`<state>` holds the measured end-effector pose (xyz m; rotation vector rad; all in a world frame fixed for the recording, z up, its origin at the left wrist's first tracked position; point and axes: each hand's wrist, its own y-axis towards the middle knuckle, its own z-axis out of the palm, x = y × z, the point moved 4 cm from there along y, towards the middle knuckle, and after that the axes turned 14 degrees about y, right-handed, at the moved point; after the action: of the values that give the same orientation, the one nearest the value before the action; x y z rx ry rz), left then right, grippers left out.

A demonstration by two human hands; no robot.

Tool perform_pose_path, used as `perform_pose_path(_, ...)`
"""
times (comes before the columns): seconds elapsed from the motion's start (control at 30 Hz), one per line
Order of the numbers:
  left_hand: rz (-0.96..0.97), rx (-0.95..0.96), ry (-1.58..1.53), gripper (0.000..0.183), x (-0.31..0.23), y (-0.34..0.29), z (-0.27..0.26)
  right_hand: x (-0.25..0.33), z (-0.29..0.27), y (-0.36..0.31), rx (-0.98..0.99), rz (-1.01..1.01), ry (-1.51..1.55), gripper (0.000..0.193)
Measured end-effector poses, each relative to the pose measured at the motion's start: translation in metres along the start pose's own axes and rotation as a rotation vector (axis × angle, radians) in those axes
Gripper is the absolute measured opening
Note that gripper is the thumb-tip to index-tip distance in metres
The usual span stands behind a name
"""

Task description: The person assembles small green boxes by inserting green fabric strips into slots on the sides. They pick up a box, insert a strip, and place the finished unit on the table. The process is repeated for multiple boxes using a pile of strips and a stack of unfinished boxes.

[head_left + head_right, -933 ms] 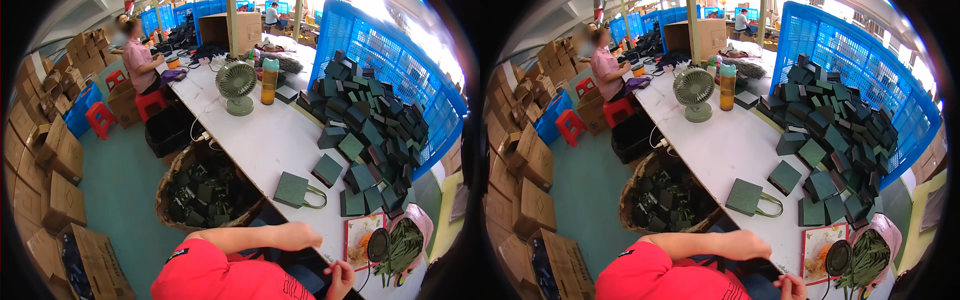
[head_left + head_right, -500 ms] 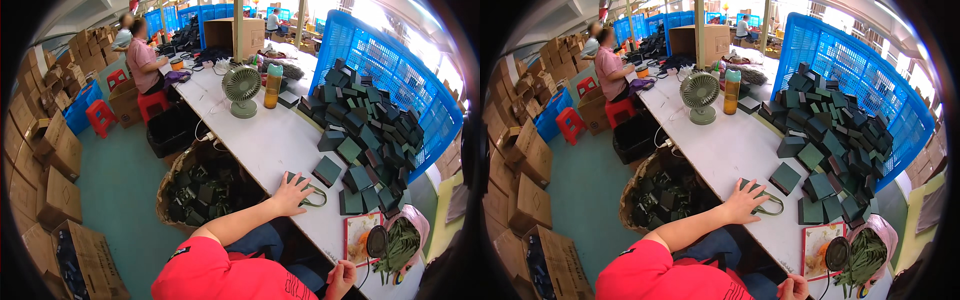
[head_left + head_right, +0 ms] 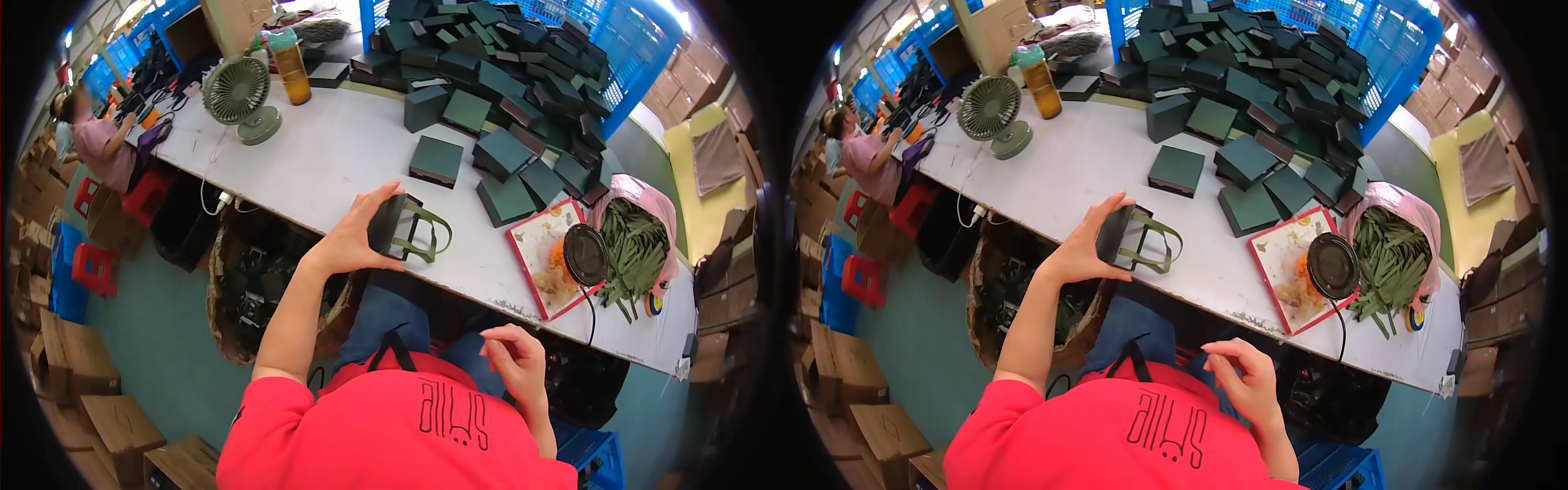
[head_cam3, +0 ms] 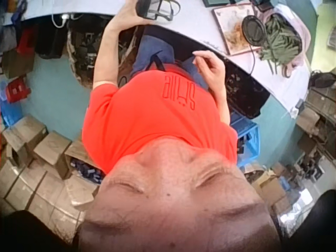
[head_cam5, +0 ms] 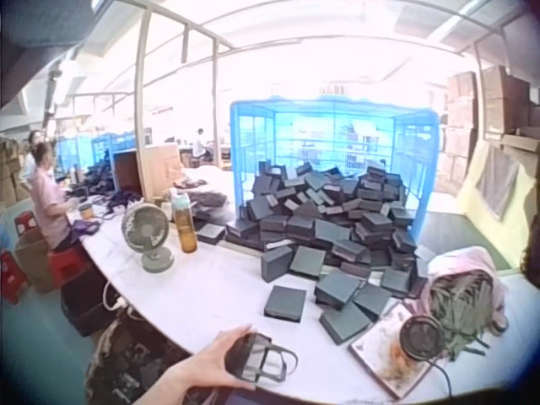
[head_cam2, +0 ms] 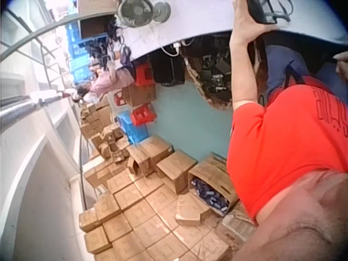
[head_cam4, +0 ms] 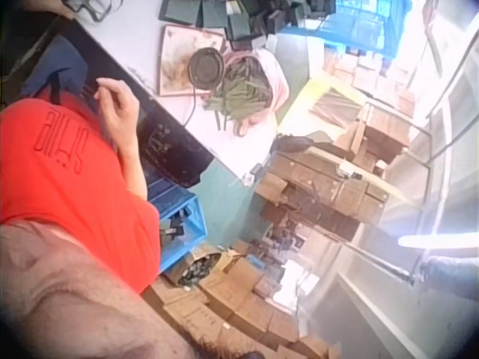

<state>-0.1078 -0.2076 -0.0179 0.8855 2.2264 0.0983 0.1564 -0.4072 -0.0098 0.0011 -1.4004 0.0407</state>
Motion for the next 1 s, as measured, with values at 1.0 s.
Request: perform_pose_path(1.0, 0.264, 0.228, 0.306, 0.096, -0.071, 0.016, 0.001, -0.014, 0.034, 0.131, 0.082, -0.089, -0.434, 0.023)
